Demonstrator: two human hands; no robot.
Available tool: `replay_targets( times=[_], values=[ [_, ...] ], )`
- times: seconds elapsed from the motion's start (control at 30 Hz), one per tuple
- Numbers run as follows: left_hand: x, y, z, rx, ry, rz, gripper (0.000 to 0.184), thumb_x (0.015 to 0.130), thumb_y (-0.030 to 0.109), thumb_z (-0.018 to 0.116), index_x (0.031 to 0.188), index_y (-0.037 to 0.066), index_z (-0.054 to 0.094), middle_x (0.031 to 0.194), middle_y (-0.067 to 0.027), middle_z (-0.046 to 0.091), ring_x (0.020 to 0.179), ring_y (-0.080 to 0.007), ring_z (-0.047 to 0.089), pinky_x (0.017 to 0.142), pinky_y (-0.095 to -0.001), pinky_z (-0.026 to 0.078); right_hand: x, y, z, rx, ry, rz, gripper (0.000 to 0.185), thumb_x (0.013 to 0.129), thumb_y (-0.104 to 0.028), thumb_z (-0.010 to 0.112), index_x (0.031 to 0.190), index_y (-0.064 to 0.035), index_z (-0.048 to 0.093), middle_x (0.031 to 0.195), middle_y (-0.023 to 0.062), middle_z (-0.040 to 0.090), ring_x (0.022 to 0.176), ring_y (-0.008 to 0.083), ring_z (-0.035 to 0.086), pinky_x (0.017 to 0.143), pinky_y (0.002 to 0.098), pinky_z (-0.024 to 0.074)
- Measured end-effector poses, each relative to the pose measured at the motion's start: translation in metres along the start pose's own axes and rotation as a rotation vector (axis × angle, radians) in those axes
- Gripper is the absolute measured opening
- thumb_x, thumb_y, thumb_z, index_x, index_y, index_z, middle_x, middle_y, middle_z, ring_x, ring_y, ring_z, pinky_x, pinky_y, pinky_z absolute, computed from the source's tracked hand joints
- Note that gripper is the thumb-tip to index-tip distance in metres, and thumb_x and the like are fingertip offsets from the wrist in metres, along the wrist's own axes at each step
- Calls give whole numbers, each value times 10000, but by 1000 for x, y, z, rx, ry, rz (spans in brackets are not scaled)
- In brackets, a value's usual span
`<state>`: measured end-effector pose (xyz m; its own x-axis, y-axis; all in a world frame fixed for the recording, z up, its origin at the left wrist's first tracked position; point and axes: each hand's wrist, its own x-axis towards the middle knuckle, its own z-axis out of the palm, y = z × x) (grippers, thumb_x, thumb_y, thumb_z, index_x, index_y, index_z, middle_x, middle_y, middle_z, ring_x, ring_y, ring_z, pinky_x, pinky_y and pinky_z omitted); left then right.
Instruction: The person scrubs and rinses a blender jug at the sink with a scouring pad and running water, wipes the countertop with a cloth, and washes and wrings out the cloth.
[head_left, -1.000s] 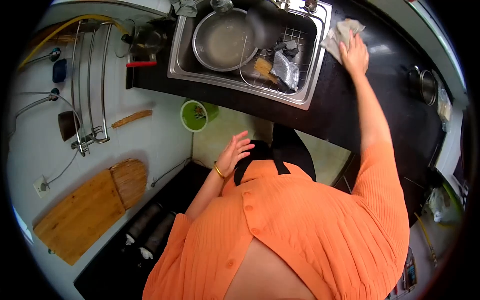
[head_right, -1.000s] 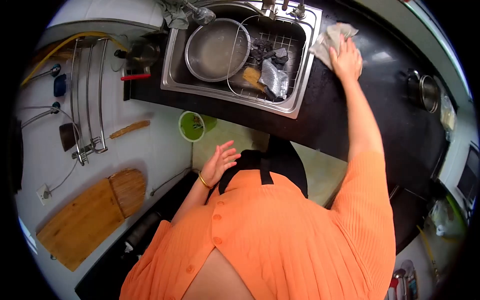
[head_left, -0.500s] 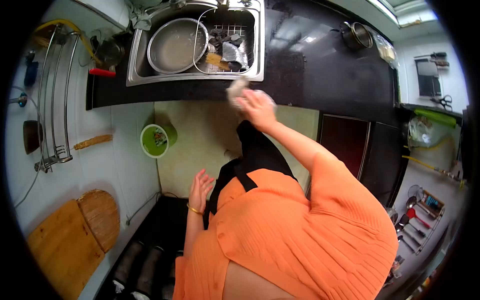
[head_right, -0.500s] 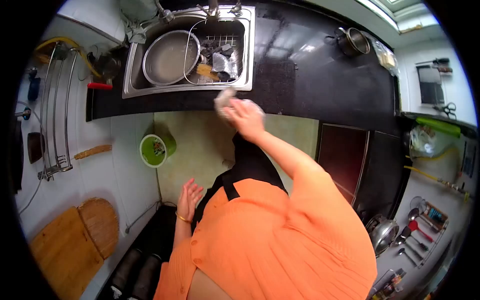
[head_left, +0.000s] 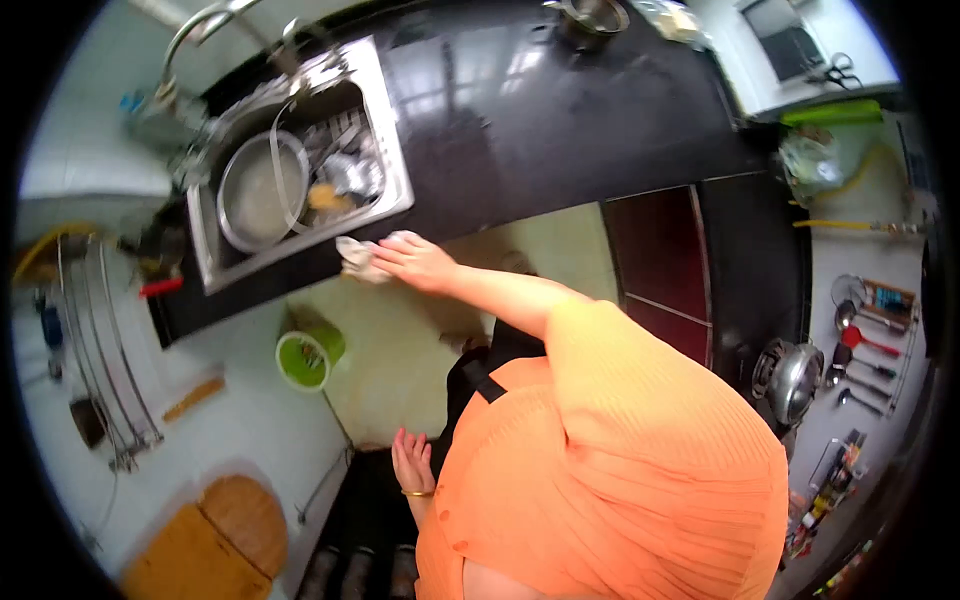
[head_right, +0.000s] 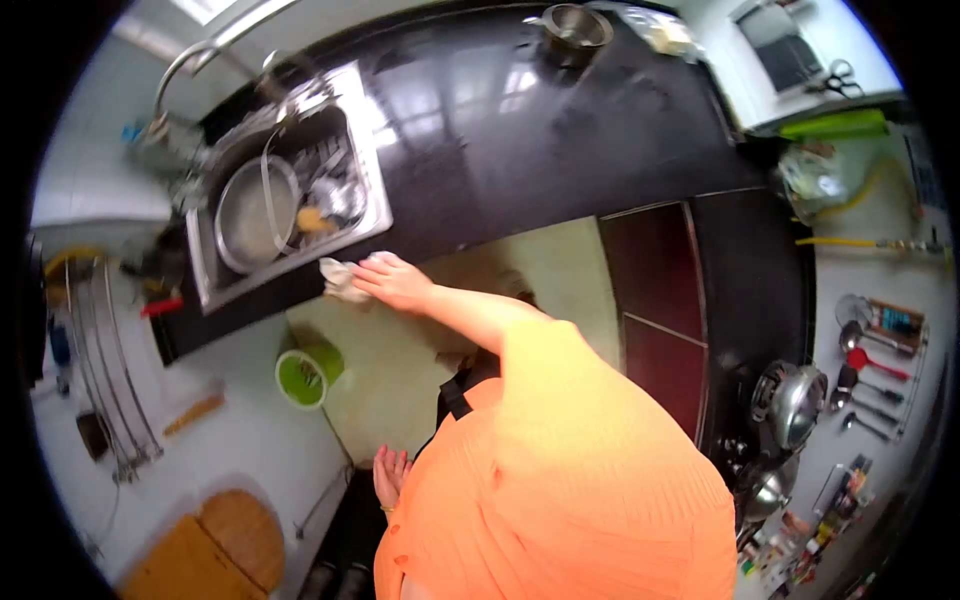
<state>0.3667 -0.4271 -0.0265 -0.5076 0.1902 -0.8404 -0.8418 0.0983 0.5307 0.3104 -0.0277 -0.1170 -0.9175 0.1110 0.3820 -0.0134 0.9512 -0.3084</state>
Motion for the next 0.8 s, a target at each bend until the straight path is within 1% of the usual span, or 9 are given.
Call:
replay_targets(
  times=[0.13,0.2,0.23,0.27,0.3,0.4,0.6,0.73,0.8],
  values=[
    [8,-7,66,138,-84,-14,537,961,421,463,1375,89,377,1318,-129,434,1164,-283,489,978,-408,368,-101,92,-137,-1,208,391,210,744,-146,584,935,-77,636,986,105,652,951,281,611,831,397,461],
    [14,-8,103,181,-132,-9,536,963,422,458,1373,87,379,1307,-124,439,1176,-286,484,980,-413,364,-160,153,-172,-237,259,626,167,752,-120,564,895,-57,623,973,130,642,940,296,598,860,406,447],
    [15,-6,125,177,-133,-18,534,963,422,457,1371,86,382,1287,-118,450,1169,-284,490,977,-410,367,-185,187,-180,329,560,1045,203,795,-123,529,956,-35,615,1061,162,616,1045,298,555,921,423,418],
    [13,-4,144,176,-127,-30,531,964,423,456,1369,86,385,1267,-111,462,1162,-282,495,975,-408,370,-213,227,-176,-306,456,1104,323,814,-106,507,1117,-21,578,1209,189,542,1139,321,484,973,433,385],
    [13,-2,158,196,-154,-28,531,964,420,457,1368,83,385,1251,-110,469,1161,-278,498,975,-400,372,-220,248,-198,-516,363,1121,462,801,-71,501,1261,-30,504,1316,197,456,1177,368,435,1000,439,362],
    [2,0,201,240,-137,-2,532,964,416,459,1369,79,383,1235,-112,478,1148,-272,511,975,-393,378,-194,312,-190,-450,455,1288,567,772,-99,537,1321,-8,427,1333,226,426,1162,391,435,989,454,364],
    [-19,-25,214,250,-75,125,504,971,364,468,1330,15,410,1195,-115,496,1093,-288,543,967,-400,427,-36,275,-129,-50,542,831,340,753,-105,549,1080,-23,584,1061,189,583,1034,368,525,907,442,421],
    [-28,-32,221,186,-22,100,490,967,336,488,1305,-13,421,1125,-106,516,1057,-295,555,958,-391,447,8,186,-83,468,226,513,251,806,-154,527,1022,-63,615,1029,142,614,1021,326,558,875,458,444],
    [-22,-31,222,190,-32,104,487,968,338,486,1306,-7,424,1113,-104,518,1057,-294,554,964,-389,440,-17,167,-47,90,357,88,256,850,-204,517,1034,-66,630,1096,92,620,1054,278,572,902,494,425]
  ],
)
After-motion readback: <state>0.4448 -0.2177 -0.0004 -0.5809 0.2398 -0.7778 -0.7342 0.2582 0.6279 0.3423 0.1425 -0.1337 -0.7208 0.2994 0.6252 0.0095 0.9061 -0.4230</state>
